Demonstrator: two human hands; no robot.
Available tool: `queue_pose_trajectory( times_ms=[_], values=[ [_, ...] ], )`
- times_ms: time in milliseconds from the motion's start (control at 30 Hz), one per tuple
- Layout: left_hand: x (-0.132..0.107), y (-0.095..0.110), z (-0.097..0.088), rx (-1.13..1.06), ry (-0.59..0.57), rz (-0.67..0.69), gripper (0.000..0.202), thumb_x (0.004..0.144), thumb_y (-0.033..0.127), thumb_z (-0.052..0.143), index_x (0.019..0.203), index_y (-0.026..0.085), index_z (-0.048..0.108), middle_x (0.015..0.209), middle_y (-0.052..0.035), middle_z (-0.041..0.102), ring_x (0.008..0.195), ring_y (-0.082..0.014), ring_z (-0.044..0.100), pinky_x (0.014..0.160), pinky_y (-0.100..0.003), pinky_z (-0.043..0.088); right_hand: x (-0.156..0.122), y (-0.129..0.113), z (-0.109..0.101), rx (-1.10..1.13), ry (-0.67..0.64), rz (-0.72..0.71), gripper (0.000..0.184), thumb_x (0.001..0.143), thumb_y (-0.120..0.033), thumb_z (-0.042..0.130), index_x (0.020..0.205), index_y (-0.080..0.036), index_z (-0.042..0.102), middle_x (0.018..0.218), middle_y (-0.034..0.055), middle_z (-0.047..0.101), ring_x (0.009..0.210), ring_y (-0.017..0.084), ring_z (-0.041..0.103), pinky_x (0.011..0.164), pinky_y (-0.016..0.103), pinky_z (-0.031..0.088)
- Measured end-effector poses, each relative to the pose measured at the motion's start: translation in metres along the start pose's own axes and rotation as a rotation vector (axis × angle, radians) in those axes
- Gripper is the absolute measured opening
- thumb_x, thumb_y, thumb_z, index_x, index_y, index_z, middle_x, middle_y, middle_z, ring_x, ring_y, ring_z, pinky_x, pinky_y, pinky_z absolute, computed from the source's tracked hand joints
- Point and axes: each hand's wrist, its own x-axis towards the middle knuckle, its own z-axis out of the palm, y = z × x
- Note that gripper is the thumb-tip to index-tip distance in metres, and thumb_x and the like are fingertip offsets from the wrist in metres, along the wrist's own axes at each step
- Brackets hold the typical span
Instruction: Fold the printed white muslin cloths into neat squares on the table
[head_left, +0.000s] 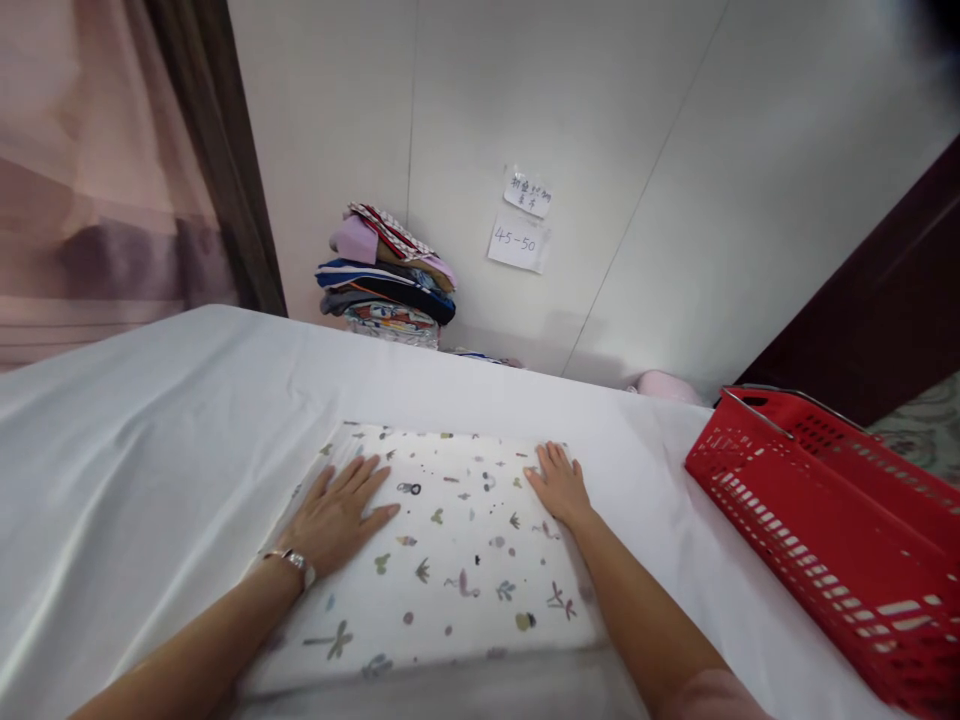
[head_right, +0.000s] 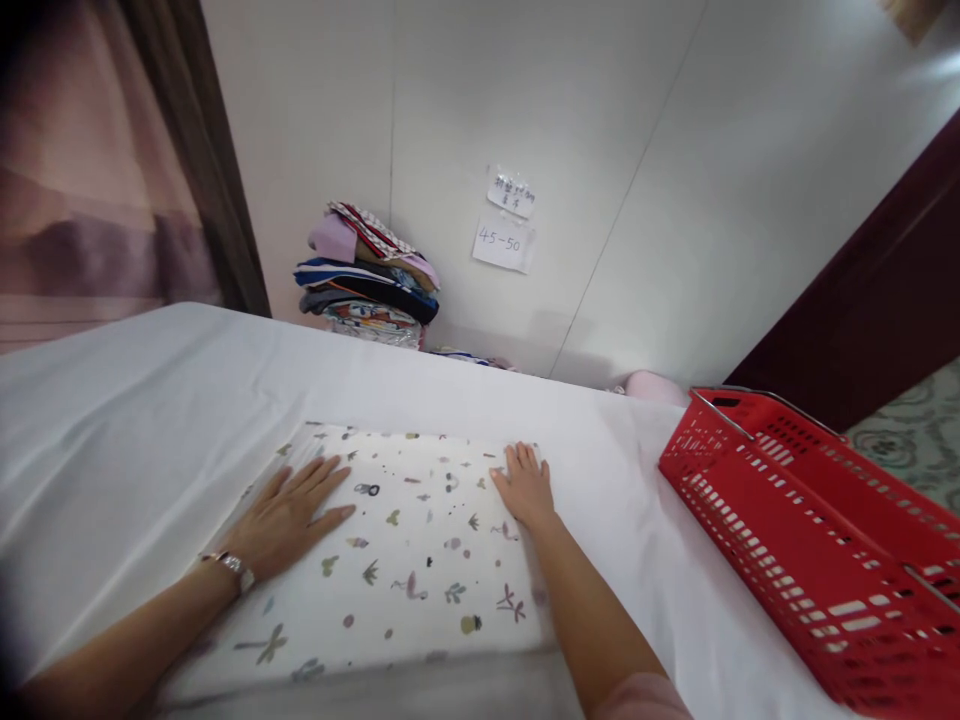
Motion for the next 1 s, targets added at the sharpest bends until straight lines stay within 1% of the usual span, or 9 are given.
queue_pose_trajectory(
  times_ms=[167, 267, 333, 467, 600, 700, 833, 933, 1000],
  values=[
    [0.002, 0.006, -0.019, -0.057, -0.15, -0.047, 0.064, 0.08, 0.06, 0.031, 0.132, 0.023, 0.037, 0.143, -0.0066, 0.027, 0.133, -0.0249, 0.019, 0.107, -0.049, 0.012, -0.002, 0.0, 0.012, -0.019, 0.063, 0.004, 0.064, 0.086, -0.054, 0.02, 0.139, -0.019, 0.021, 0.148, 0.0058, 0.011, 0.135, 0.021, 0.004, 0.105, 0.048, 0.008],
    [0.015, 0.02, -0.035, -0.104, -0.284, -0.097, 0.063, 0.081, 0.063, 0.026, 0.127, 0.023, 0.044, 0.141, -0.0089, 0.032, 0.131, -0.0271, 0.024, 0.103, -0.052, 0.019, 0.002, 0.006, 0.019, -0.027, 0.107, -0.022, 0.065, 0.085, -0.056, 0.018, 0.139, -0.018, 0.023, 0.147, 0.0061, 0.014, 0.134, 0.022, 0.007, 0.104, 0.049, 0.012],
    [0.027, 0.032, -0.04, -0.09, -0.27, -0.072, 0.065, 0.079, 0.065, 0.028, 0.127, 0.025, 0.043, 0.142, -0.0089, 0.03, 0.131, -0.0282, 0.023, 0.104, -0.053, 0.017, 0.004, 0.009, 0.023, -0.037, 0.127, -0.035, 0.066, 0.085, -0.056, 0.019, 0.139, -0.019, 0.023, 0.147, 0.0058, 0.016, 0.134, 0.022, 0.009, 0.104, 0.05, 0.014],
    [0.055, 0.042, -0.028, -0.051, -0.188, 0.053, 0.071, 0.078, 0.067, 0.026, 0.133, 0.024, 0.035, 0.145, -0.0065, 0.023, 0.134, -0.027, 0.012, 0.107, -0.051, 0.005, 0.006, 0.012, 0.029, -0.061, 0.16, -0.054, 0.066, 0.084, -0.056, 0.02, 0.138, -0.018, 0.025, 0.146, 0.0067, 0.019, 0.133, 0.024, 0.013, 0.102, 0.051, 0.019],
    [0.071, 0.025, -0.005, -0.061, -0.192, -0.061, 0.075, 0.078, 0.067, 0.02, 0.137, 0.02, 0.026, 0.146, -0.0068, 0.018, 0.135, -0.0265, 0.007, 0.108, -0.051, 0.0, 0.007, 0.018, 0.033, -0.065, 0.175, -0.071, 0.066, 0.084, -0.056, 0.02, 0.138, -0.019, 0.025, 0.145, 0.0075, 0.02, 0.133, 0.024, 0.013, 0.101, 0.052, 0.02],
    [0.073, 0.014, 0.004, -0.086, -0.177, -0.07, 0.077, 0.078, 0.068, 0.015, 0.138, 0.02, 0.022, 0.147, -0.0058, 0.015, 0.135, -0.0249, 0.006, 0.108, -0.05, 0.0, 0.009, 0.019, 0.031, -0.076, 0.149, -0.065, 0.066, 0.083, -0.056, 0.021, 0.138, -0.019, 0.025, 0.145, 0.0083, 0.022, 0.133, 0.025, 0.014, 0.101, 0.052, 0.021],
    [0.072, 0.013, 0.005, -0.095, -0.172, -0.065, 0.079, 0.077, 0.069, 0.014, 0.138, 0.02, 0.022, 0.147, -0.0053, 0.016, 0.135, -0.0242, 0.007, 0.108, -0.05, 0.0, 0.01, -0.009, 0.019, -0.118, 0.135, -0.094, 0.065, 0.083, -0.056, 0.022, 0.135, -0.018, 0.031, 0.145, 0.0104, 0.021, 0.133, 0.027, 0.015, 0.102, 0.054, 0.015],
    [0.071, 0.016, 0.003, -0.106, -0.17, -0.075, 0.079, 0.077, 0.07, 0.014, 0.138, 0.02, 0.023, 0.147, -0.0049, 0.016, 0.135, -0.0241, 0.007, 0.108, -0.05, 0.0, 0.011, -0.051, 0.014, -0.118, 0.181, -0.268, 0.064, 0.085, -0.053, 0.02, 0.138, -0.018, 0.026, 0.147, 0.0081, 0.015, 0.134, 0.023, 0.009, 0.105, 0.05, 0.007],
    [0.07, 0.016, 0.002, -0.111, -0.169, -0.077, 0.08, 0.077, 0.07, 0.014, 0.138, 0.02, 0.024, 0.147, -0.0052, 0.017, 0.135, -0.0241, 0.007, 0.108, -0.049, 0.0, 0.014, -0.078, 0.017, -0.105, 0.16, -0.356, 0.063, 0.086, -0.052, 0.019, 0.138, -0.017, 0.024, 0.147, 0.0072, 0.016, 0.134, 0.022, 0.008, 0.106, 0.048, 0.005]
  ],
)
